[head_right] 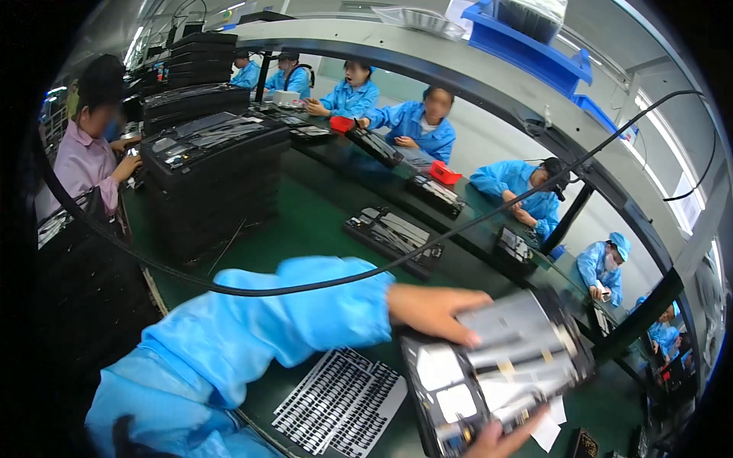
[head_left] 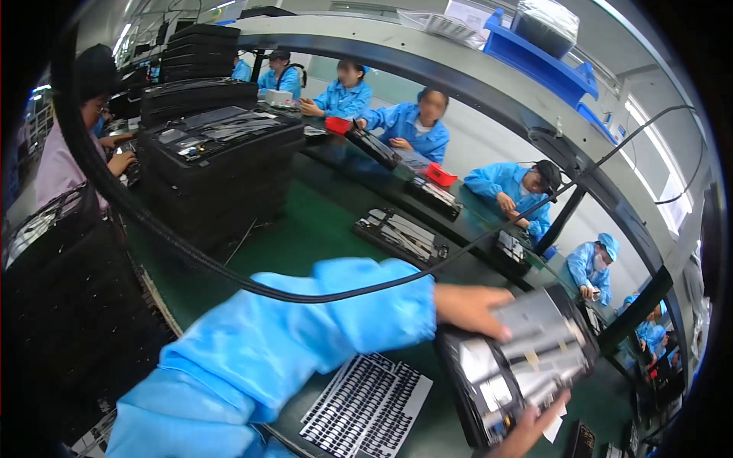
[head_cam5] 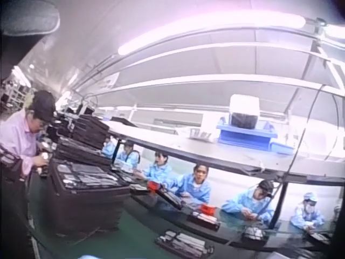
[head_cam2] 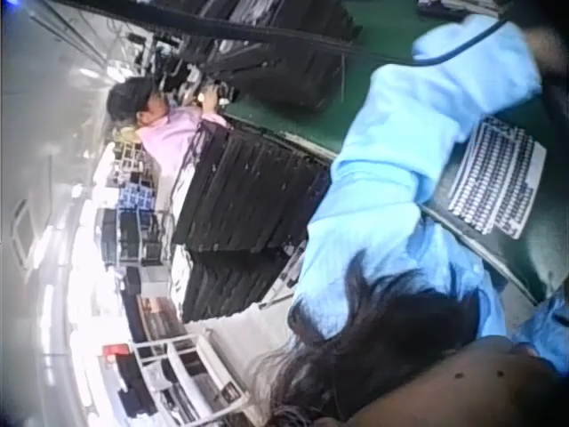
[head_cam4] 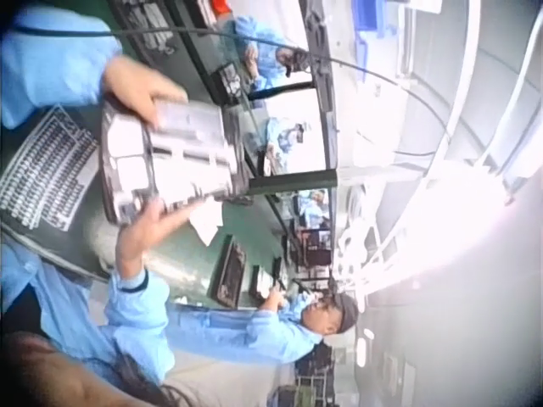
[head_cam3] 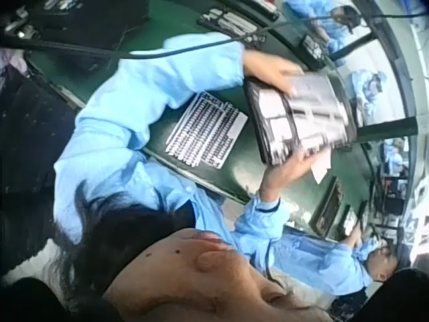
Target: The person assembles internal components into tablets and applies adhesive strips to the tablets by hand.
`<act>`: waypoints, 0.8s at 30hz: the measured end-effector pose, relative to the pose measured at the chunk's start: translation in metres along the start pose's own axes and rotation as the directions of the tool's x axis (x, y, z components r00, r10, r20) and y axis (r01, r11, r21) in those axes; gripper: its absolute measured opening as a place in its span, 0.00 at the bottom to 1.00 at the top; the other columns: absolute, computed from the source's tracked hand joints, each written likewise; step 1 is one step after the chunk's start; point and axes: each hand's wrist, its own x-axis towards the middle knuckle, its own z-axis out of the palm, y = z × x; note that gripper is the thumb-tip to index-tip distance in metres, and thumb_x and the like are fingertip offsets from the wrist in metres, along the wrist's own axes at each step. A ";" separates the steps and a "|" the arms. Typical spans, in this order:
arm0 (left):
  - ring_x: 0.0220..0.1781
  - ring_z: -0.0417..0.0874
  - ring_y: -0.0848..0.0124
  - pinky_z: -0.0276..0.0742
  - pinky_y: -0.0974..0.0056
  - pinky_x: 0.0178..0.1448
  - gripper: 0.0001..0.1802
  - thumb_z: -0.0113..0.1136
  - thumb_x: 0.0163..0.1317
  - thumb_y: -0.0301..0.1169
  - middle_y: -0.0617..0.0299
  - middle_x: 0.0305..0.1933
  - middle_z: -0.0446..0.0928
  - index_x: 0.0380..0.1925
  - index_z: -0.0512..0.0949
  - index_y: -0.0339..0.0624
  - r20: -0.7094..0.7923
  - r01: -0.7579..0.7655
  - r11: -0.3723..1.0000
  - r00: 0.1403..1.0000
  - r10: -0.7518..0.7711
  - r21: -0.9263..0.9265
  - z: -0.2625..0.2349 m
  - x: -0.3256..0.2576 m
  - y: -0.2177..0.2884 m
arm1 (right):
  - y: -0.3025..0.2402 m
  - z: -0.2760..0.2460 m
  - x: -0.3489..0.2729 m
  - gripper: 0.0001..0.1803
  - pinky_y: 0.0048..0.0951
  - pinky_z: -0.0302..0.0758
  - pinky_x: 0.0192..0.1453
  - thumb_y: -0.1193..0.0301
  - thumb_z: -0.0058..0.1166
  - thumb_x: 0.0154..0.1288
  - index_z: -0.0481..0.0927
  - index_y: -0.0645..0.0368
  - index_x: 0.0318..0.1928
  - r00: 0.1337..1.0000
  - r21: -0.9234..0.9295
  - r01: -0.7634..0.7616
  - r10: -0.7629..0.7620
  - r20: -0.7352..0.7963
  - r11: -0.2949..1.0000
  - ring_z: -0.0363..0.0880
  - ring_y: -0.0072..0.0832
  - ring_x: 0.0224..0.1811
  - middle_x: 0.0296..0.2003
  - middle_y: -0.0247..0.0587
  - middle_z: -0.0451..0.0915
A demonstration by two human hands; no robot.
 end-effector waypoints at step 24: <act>0.55 0.66 0.50 0.62 0.57 0.56 0.36 0.53 0.50 0.52 0.40 0.51 0.65 0.49 0.66 0.32 -0.852 0.827 0.410 0.489 -0.188 0.384 -0.223 -0.166 -0.116 | 0.176 0.199 0.117 0.23 0.35 0.67 0.39 0.59 0.49 0.55 0.73 0.73 0.31 0.685 -0.356 0.051 0.227 0.692 0.933 0.72 0.42 0.31 0.29 0.56 0.75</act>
